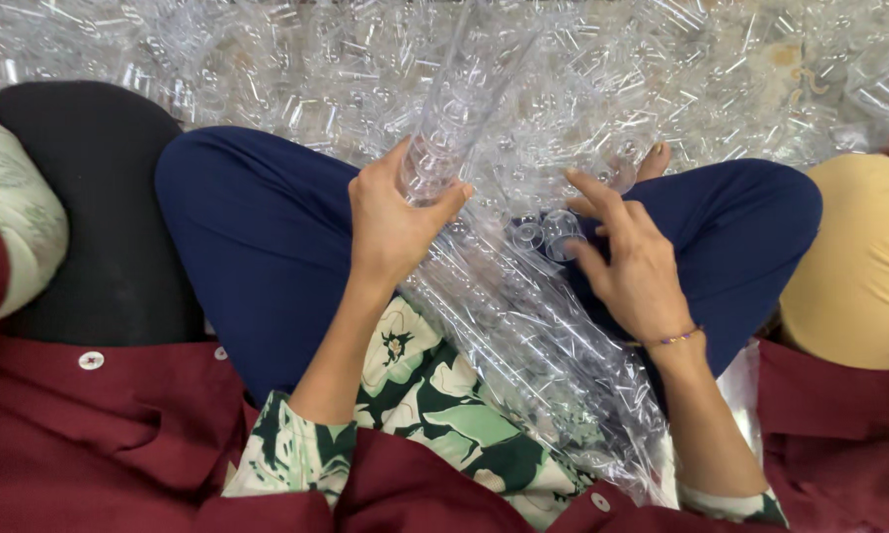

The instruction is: The person sits on the floor among piles of clear plastic cups, counts cups one at a time, and slides stacks of cups into clear plastic bags, gathering filled bags of cups beside them.

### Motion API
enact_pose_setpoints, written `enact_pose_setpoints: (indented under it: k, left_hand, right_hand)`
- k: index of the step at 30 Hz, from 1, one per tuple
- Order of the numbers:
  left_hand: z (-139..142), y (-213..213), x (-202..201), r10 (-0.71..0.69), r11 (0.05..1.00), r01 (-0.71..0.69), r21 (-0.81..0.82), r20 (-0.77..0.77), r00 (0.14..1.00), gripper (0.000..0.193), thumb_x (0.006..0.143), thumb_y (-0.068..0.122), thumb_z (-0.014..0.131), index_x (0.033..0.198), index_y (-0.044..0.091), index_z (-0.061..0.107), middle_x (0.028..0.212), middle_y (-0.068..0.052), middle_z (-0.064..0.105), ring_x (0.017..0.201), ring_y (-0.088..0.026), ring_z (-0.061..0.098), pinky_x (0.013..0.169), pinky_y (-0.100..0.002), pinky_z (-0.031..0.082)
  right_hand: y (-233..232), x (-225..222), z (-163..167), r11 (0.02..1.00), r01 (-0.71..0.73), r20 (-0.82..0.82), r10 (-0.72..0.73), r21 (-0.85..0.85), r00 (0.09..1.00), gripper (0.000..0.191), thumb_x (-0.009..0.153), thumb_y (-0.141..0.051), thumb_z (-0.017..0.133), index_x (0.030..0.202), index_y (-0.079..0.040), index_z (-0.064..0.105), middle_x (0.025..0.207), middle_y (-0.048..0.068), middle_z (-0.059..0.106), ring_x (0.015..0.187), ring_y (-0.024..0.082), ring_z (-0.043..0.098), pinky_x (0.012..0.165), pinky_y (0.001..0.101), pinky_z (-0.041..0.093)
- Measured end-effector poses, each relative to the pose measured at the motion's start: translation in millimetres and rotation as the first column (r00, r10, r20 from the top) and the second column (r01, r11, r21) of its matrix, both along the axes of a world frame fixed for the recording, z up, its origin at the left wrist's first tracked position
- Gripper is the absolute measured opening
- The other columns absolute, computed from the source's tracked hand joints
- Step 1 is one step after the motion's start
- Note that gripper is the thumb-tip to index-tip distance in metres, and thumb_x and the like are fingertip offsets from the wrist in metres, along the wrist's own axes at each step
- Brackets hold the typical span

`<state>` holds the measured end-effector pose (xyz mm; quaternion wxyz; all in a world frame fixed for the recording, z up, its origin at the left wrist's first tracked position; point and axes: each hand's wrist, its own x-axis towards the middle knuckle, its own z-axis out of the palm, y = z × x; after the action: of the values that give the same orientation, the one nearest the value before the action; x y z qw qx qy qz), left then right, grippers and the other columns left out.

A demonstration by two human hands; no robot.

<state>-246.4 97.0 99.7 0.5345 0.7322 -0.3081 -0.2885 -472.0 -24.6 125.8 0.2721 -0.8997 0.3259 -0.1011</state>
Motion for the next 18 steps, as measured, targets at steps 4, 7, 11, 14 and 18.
enact_pose_setpoints:
  k: [4, 7, 11, 14, 18]
  left_hand:
    - [-8.1, -5.6, -13.5, -0.069, 0.992, 0.072, -0.102, 0.031, 0.997, 0.034, 0.079, 0.016, 0.088, 0.108, 0.003, 0.074, 0.091, -0.005, 0.081, 0.084, -0.007, 0.076, 0.078, -0.027, 0.06]
    - [-12.2, -10.2, -22.8, -0.149, 0.971, 0.144, -0.188, -0.008, 0.989, 0.046, 0.078, 0.018, 0.092, 0.116, 0.001, 0.071, 0.097, -0.007, 0.078, 0.088, -0.008, 0.072, 0.082, -0.028, 0.058]
    - [-12.7, -10.1, -28.3, -0.308, 0.912, 0.141, -0.384, -0.418, 0.855, 0.045, 0.081, 0.014, 0.086, 0.12, 0.001, 0.068, 0.105, -0.009, 0.077, 0.093, -0.013, 0.073, 0.081, -0.031, 0.063]
    - [-11.9, -1.7, -15.6, -0.274, 0.912, 0.084, -0.402, -0.443, 0.853, 0.032, 0.088, 0.007, 0.082, 0.116, -0.003, 0.071, 0.104, -0.012, 0.076, 0.09, -0.016, 0.074, 0.081, -0.032, 0.064]
    - [-14.4, 6.8, 6.7, -0.093, 0.901, -0.138, -0.411, -0.494, 0.865, 0.023, 0.089, 0.0, 0.08, 0.11, -0.004, 0.07, 0.107, -0.013, 0.074, 0.09, -0.016, 0.072, 0.078, -0.033, 0.065]
  right_hand:
    - [-2.7, -5.6, -3.5, 0.968, 0.243, 0.204, -0.251, 0.065, 0.946, 0.034, 0.103, 0.004, 0.07, 0.136, -0.005, 0.064, 0.114, 0.01, 0.078, 0.102, 0.012, 0.076, 0.083, 0.0297, 0.062]
    - [-7.2, -0.8, 3.0, 0.948, 0.203, 0.393, -0.288, 0.245, 0.873, 0.034, 0.103, 0.008, 0.067, 0.135, 0.0, 0.06, 0.117, 0.013, 0.075, 0.107, 0.013, 0.073, 0.083, 0.0258, 0.06]
    - [-6.4, 18.6, 13.2, 0.899, 0.012, 0.472, -0.242, 0.438, 0.848, 0.036, 0.103, 0.003, 0.062, 0.138, -0.003, 0.056, 0.115, 0.01, 0.074, 0.103, 0.008, 0.072, 0.085, 0.0228, 0.06]
    - [-6.3, 29.0, 18.4, 0.936, 0.062, 0.285, -0.169, 0.348, 0.944, 0.033, 0.102, -0.006, 0.066, 0.135, -0.008, 0.06, 0.106, 0.005, 0.078, 0.088, 0.006, 0.072, 0.074, 0.0241, 0.056]
    - [1.7, 31.5, 9.4, 0.995, -0.092, 0.076, 0.089, 0.042, 0.993, 0.042, 0.085, -0.024, 0.082, 0.122, -0.01, 0.066, 0.094, 0.009, 0.071, 0.063, 0.017, 0.065, 0.061, 0.0317, 0.054]
